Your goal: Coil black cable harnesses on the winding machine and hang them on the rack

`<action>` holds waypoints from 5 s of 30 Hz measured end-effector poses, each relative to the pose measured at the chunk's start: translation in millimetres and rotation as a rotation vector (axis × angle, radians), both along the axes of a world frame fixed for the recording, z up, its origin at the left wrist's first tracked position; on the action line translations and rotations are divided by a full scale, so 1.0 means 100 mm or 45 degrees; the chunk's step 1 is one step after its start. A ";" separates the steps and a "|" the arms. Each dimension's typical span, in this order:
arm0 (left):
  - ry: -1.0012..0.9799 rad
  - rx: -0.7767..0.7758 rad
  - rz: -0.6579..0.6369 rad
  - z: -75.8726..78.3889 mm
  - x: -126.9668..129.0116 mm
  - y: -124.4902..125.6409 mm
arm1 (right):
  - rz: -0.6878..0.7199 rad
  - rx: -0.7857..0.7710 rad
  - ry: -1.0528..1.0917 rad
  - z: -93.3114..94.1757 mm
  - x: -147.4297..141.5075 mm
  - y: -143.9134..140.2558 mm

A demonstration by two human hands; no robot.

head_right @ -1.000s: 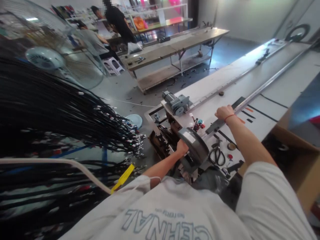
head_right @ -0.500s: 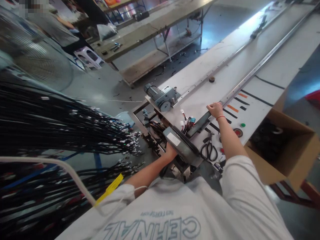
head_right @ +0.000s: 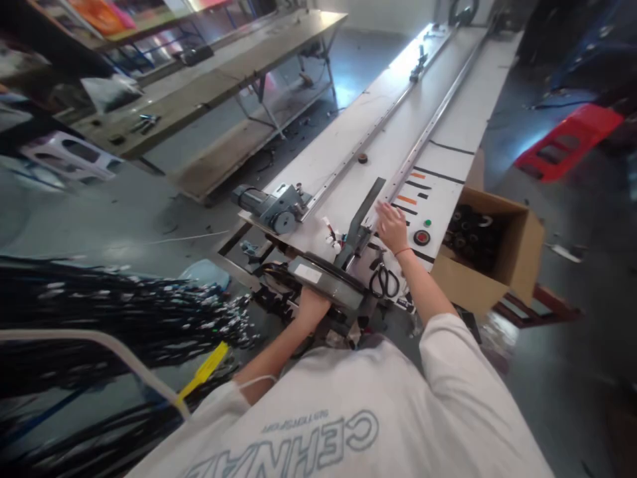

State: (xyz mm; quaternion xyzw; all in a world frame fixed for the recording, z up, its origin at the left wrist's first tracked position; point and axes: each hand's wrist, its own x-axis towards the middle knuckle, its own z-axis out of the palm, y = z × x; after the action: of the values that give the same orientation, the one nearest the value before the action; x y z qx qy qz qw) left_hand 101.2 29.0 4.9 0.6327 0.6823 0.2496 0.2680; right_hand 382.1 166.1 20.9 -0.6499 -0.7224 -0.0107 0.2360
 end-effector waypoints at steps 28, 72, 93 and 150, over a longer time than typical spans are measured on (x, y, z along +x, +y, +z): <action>-0.063 -0.420 -0.121 -0.41 -1.21 -1.14 | -0.786 -0.839 0.091 -0.13 0.88 -0.23; -0.317 -0.680 -0.385 -0.18 -1.37 -0.81 | -0.829 -0.982 0.247 -0.23 0.86 -0.11; -0.600 -0.737 -0.255 -0.08 -0.70 -0.32 | -1.168 -0.369 0.510 -0.81 0.06 -1.50; -0.242 -0.415 -0.193 -0.21 -0.94 -1.01 | -1.062 -0.236 0.587 -0.86 0.16 -1.47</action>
State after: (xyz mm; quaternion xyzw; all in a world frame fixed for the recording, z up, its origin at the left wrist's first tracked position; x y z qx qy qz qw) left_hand 6.8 -71.9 -15.8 0.6041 0.6358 0.1734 0.4481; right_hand 398.0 19.2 -65.0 -0.8878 -0.3270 0.1044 0.3066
